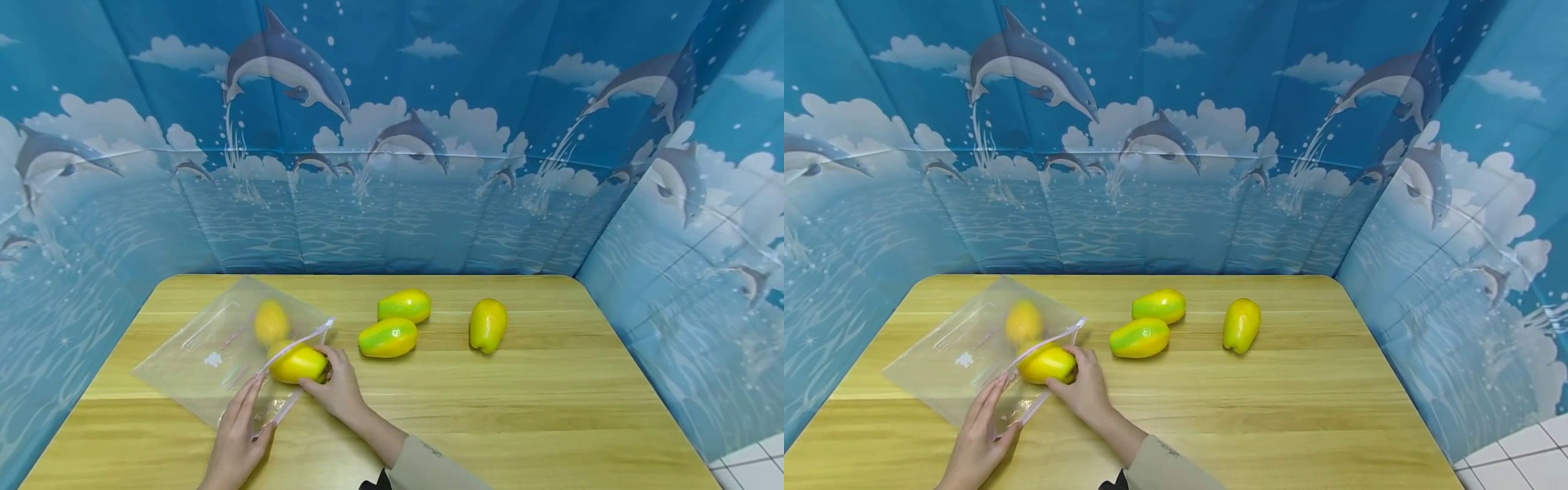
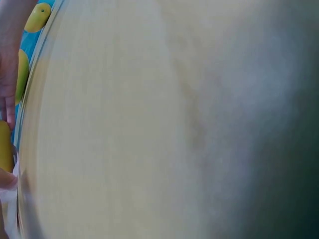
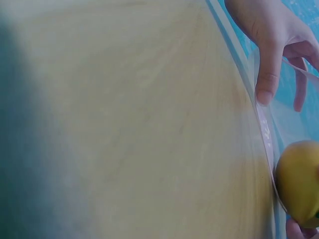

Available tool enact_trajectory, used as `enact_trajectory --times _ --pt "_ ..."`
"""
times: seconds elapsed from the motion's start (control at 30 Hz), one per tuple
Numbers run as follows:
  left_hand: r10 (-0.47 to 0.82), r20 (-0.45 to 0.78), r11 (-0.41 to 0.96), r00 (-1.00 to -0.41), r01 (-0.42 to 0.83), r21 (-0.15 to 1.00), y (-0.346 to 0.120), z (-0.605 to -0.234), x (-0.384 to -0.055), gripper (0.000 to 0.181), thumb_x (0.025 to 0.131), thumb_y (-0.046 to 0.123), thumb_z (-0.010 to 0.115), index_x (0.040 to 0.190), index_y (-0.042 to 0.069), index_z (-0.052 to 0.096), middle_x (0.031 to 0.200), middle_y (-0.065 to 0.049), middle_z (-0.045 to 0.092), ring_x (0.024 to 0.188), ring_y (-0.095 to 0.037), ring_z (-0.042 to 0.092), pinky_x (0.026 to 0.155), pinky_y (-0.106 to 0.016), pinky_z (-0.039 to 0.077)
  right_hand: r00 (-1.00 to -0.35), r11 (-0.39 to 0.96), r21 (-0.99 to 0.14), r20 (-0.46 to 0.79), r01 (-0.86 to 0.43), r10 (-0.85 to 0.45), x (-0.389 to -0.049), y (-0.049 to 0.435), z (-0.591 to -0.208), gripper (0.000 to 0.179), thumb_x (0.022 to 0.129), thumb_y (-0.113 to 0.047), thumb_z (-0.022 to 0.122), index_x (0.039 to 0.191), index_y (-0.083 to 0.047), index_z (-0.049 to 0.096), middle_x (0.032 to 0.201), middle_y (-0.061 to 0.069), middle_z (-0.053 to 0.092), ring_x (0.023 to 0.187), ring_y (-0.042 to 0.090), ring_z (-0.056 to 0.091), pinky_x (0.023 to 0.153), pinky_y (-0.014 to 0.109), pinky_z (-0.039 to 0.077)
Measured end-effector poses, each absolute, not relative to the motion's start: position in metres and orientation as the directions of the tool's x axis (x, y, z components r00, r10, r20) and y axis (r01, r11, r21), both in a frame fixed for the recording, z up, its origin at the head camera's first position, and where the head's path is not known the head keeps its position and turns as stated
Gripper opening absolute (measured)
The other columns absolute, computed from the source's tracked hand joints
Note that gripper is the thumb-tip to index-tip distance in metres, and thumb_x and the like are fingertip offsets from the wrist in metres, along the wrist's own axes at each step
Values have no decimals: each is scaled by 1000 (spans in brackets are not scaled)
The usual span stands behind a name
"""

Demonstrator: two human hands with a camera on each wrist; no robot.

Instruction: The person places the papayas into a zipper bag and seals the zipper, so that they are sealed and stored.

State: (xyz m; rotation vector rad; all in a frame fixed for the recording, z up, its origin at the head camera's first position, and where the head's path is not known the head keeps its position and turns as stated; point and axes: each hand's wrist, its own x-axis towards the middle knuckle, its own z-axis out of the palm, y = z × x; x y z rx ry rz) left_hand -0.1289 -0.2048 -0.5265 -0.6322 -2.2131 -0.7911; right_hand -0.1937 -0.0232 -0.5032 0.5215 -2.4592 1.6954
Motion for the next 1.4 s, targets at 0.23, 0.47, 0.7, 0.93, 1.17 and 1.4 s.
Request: enact_trajectory --times 0.23,0.47,0.7,0.93,1.17,1.4 --pt "188 705 691 -684 602 400 -205 -527 -127 71 72 19 58 132 -12 36 133 -24 40 129 -7 26 110 -15 17 -940 256 -918 245 -304 -237 -192 -24 -501 53 78 -8 71 125 5 50 112 17 52 93 18 55 76 18 53" --pt "190 703 682 -686 607 408 -205 -526 -129 75 66 13 59 133 -11 36 131 -27 40 130 -5 23 111 -16 18 -934 278 -898 292 -341 -205 -194 -25 -497 47 73 -5 74 115 5 53 106 15 59 90 18 59 76 20 54" --pt "190 727 676 -660 625 391 -203 -526 -131 70 70 17 57 131 -12 38 129 -29 41 131 -6 24 111 -17 18 -924 236 -905 301 -355 -237 -196 -30 -497 47 76 1 70 119 7 52 117 21 56 97 25 61 82 19 51" --pt "182 765 678 -618 643 358 -202 -526 -131 64 79 25 53 128 -14 40 125 -30 44 131 -8 27 110 -18 20 -929 206 -920 283 -333 -238 -198 -36 -498 45 76 1 71 116 5 52 115 20 58 102 27 59 84 21 51" --pt "186 750 670 -634 641 375 -202 -525 -130 63 82 25 52 129 -14 39 127 -30 43 130 -6 25 110 -16 20 -925 204 -916 297 -346 -238 -200 -40 -500 44 75 0 72 115 6 53 114 19 57 101 26 59 83 19 51" --pt "189 739 667 -647 637 387 -203 -525 -129 69 69 15 56 129 -14 39 128 -30 42 131 -6 24 110 -16 19 -928 200 -917 302 -345 -217 -201 -47 -500 44 74 -1 73 113 6 55 110 18 58 97 24 61 80 18 52"
